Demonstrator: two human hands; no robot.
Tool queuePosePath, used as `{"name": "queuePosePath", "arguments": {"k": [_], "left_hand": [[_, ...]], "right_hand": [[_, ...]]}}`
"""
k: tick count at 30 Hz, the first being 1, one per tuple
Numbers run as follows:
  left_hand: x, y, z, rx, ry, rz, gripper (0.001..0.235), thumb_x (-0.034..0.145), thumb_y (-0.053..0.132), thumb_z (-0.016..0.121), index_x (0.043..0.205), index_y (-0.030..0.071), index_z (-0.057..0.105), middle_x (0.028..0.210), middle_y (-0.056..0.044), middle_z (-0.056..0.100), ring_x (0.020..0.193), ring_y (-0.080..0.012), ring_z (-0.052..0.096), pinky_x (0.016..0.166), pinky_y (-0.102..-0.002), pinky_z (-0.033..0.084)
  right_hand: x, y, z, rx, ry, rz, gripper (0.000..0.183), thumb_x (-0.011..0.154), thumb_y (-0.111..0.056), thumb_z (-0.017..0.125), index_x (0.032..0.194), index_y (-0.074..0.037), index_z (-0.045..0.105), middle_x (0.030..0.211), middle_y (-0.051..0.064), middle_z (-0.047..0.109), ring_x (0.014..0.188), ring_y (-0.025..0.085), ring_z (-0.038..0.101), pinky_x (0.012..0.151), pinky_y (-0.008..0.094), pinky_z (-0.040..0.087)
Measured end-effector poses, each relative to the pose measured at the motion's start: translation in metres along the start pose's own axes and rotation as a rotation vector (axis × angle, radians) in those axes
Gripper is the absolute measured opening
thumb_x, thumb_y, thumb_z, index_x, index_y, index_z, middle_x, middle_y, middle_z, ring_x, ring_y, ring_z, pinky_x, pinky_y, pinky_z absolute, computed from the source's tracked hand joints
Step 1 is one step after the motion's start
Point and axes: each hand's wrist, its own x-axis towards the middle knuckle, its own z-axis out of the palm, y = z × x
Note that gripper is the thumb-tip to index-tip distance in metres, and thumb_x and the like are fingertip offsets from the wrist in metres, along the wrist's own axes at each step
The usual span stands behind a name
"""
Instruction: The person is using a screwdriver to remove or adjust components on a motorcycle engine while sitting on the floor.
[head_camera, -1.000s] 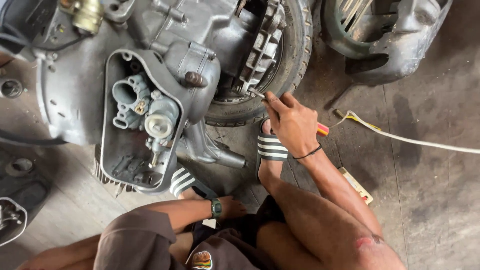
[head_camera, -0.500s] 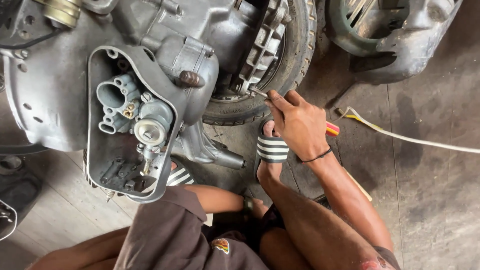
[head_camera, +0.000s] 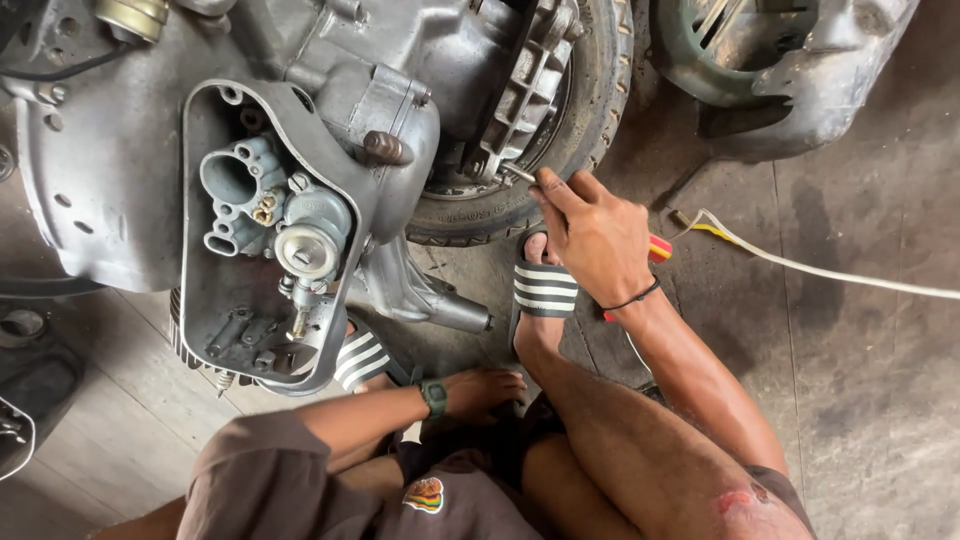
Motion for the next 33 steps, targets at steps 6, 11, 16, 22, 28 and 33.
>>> {"name": "queuePosePath", "arguments": {"k": [6, 11, 16, 22, 28, 33], "left_hand": [[0.009, 0.03, -0.027, 0.283, 0.003, -0.045, 0.051, 0.099, 0.019, 0.054, 0.148, 0.009, 0.044, 0.152, -0.003, 0.046, 0.151, -0.0254, 0.033, 0.127, -0.04, 0.031], [0.054, 0.072, -0.072, 0.241, -0.096, -0.08, 0.038, 0.097, 0.007, 0.041, 0.127, -0.005, 0.062, 0.124, -0.012, 0.063, 0.132, -0.0325, 0.057, 0.118, -0.044, 0.046], [0.064, 0.055, -0.041, -0.534, 0.004, -0.416, 0.048, 0.106, 0.033, 0.034, 0.139, 0.006, 0.056, 0.147, -0.012, 0.057, 0.123, -0.0284, 0.059, 0.1, -0.037, 0.045], [0.074, 0.069, -0.072, -0.443, -0.039, -0.473, 0.045, 0.103, 0.037, 0.037, 0.129, 0.007, 0.058, 0.13, -0.011, 0.062, 0.111, -0.0277, 0.062, 0.093, -0.037, 0.047], [0.061, 0.107, -0.157, -0.105, -0.032, -0.424, 0.027, 0.09, 0.032, 0.055, 0.105, 0.011, 0.063, 0.098, -0.008, 0.065, 0.09, -0.0317, 0.068, 0.075, -0.045, 0.054], [0.047, 0.152, -0.252, 0.187, -0.045, -0.386, 0.021, 0.089, 0.035, 0.062, 0.094, 0.014, 0.064, 0.083, -0.005, 0.067, 0.082, -0.0302, 0.071, 0.068, -0.046, 0.057]], "right_hand": [[-0.005, -0.006, 0.0, 0.064, -0.043, 0.036, 0.022, 0.104, -0.041, 0.06, 0.118, -0.036, 0.076, 0.076, 0.0, 0.058, 0.059, 0.031, 0.067, 0.052, 0.043, 0.057], [0.004, -0.01, -0.025, 0.066, -0.163, 0.062, 0.023, 0.103, -0.04, 0.058, 0.114, -0.032, 0.077, 0.076, 0.001, 0.064, 0.058, 0.034, 0.069, 0.052, 0.047, 0.057], [0.009, -0.007, -0.03, 0.056, -0.189, 0.03, 0.022, 0.104, -0.036, 0.057, 0.111, -0.031, 0.077, 0.078, 0.0, 0.067, 0.059, 0.036, 0.071, 0.054, 0.048, 0.059], [-0.005, -0.001, -0.016, 0.064, -0.14, 0.046, 0.021, 0.105, -0.04, 0.055, 0.111, -0.034, 0.075, 0.079, -0.001, 0.066, 0.061, 0.035, 0.072, 0.056, 0.049, 0.06], [-0.007, 0.0, -0.014, 0.114, -0.178, 0.084, 0.024, 0.107, -0.043, 0.051, 0.114, -0.035, 0.072, 0.086, 0.0, 0.069, 0.065, 0.04, 0.073, 0.061, 0.052, 0.061], [-0.01, -0.003, -0.018, 0.209, -0.207, 0.116, 0.026, 0.106, -0.042, 0.051, 0.117, -0.032, 0.072, 0.091, 0.002, 0.071, 0.071, 0.042, 0.073, 0.063, 0.055, 0.06]]}}
